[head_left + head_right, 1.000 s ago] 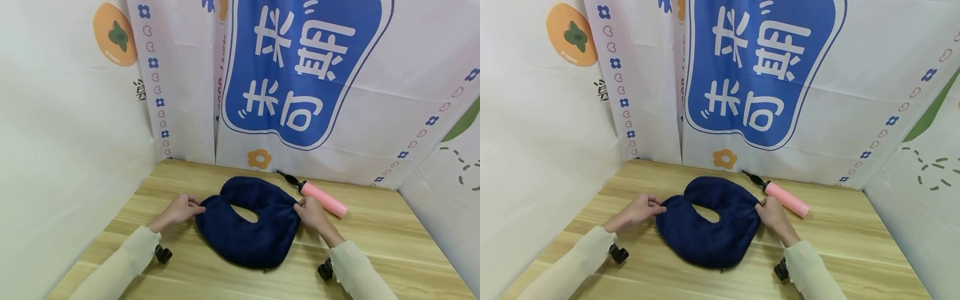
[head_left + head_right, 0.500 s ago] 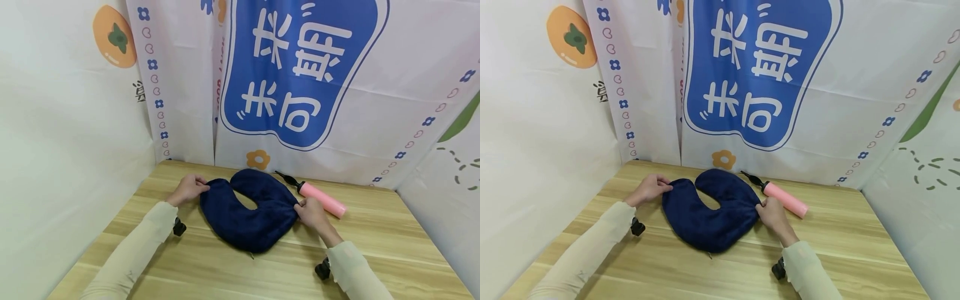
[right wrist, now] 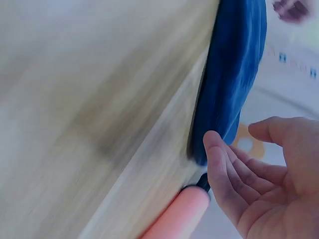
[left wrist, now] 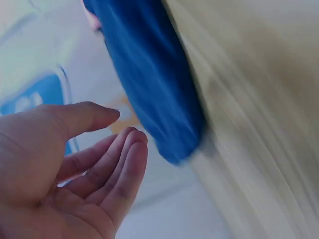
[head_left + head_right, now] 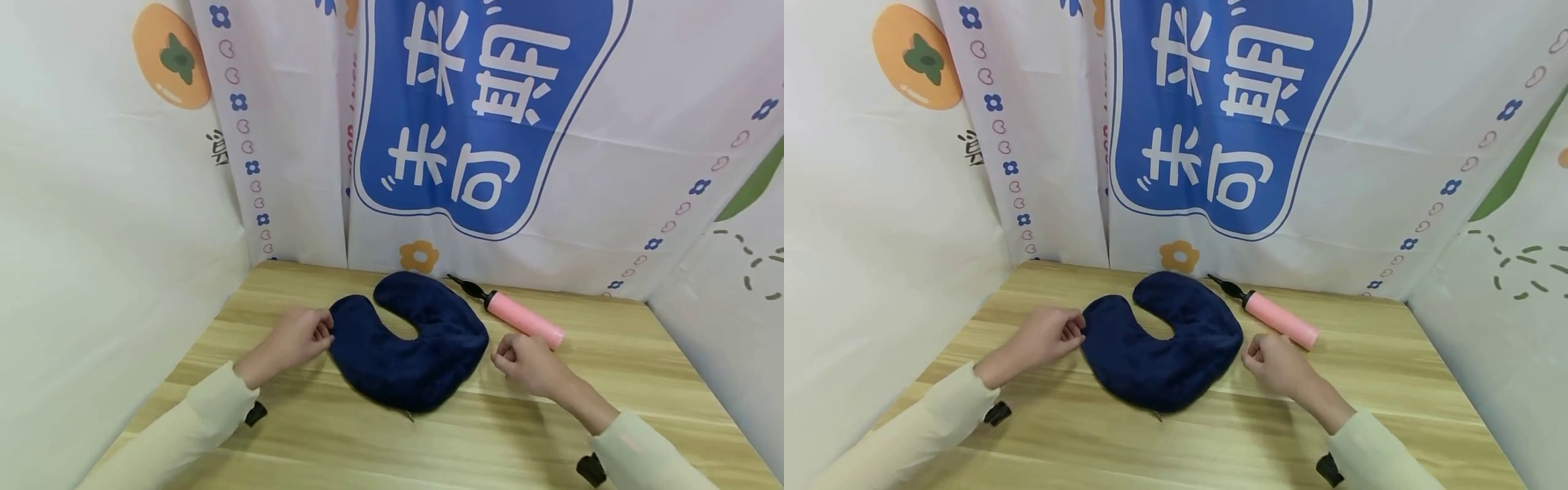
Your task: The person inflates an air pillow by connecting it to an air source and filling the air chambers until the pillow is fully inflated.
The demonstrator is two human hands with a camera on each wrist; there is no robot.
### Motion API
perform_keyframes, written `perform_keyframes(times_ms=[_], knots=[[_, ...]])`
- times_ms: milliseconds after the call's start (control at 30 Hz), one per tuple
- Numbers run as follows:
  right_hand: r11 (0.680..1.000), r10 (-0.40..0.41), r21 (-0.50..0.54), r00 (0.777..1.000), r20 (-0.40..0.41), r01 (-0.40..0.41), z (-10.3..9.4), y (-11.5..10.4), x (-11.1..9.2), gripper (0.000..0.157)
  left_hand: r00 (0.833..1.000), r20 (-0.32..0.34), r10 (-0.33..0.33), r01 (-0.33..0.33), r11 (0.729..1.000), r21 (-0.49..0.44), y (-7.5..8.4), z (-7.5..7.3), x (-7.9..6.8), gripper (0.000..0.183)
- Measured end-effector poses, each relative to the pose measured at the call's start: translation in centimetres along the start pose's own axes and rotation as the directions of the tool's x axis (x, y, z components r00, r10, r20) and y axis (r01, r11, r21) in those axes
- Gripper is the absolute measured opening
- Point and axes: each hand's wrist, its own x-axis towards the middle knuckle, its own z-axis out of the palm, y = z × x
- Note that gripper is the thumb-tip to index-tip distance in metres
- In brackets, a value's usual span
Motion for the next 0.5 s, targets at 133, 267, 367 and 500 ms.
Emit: perform_keyframes(times_ms=[133, 267, 367, 500], knots=[[0.998, -0.059, -0.011, 0.996, 0.074, 0.06, 0.4, -2.0, -1.3, 0.013, 0.987, 0.074, 0.143, -0.142, 0.99, -0.018, 3.2, 0.5, -1.5, 0.01], [0.989, -0.148, -0.011, 0.984, 0.1, 0.15, 1.7, -4.1, -1.9, 0.011, 0.946, 0.152, 0.285, -0.289, 0.957, 0.004, 6.1, 1.3, -2.0, 0.009], [0.98, -0.199, 0.006, 0.973, 0.12, 0.199, 3.0, -5.4, -2.0, 0.009, 0.905, 0.221, 0.363, -0.375, 0.927, 0.015, 7.7, 2.2, -2.0, 0.009], [0.97, -0.244, 0.045, 0.958, 0.152, 0.24, 4.4, -6.8, -1.9, 0.008, 0.856, 0.285, 0.432, -0.465, 0.884, 0.054, 9.0, 3.8, -1.9, 0.009]])
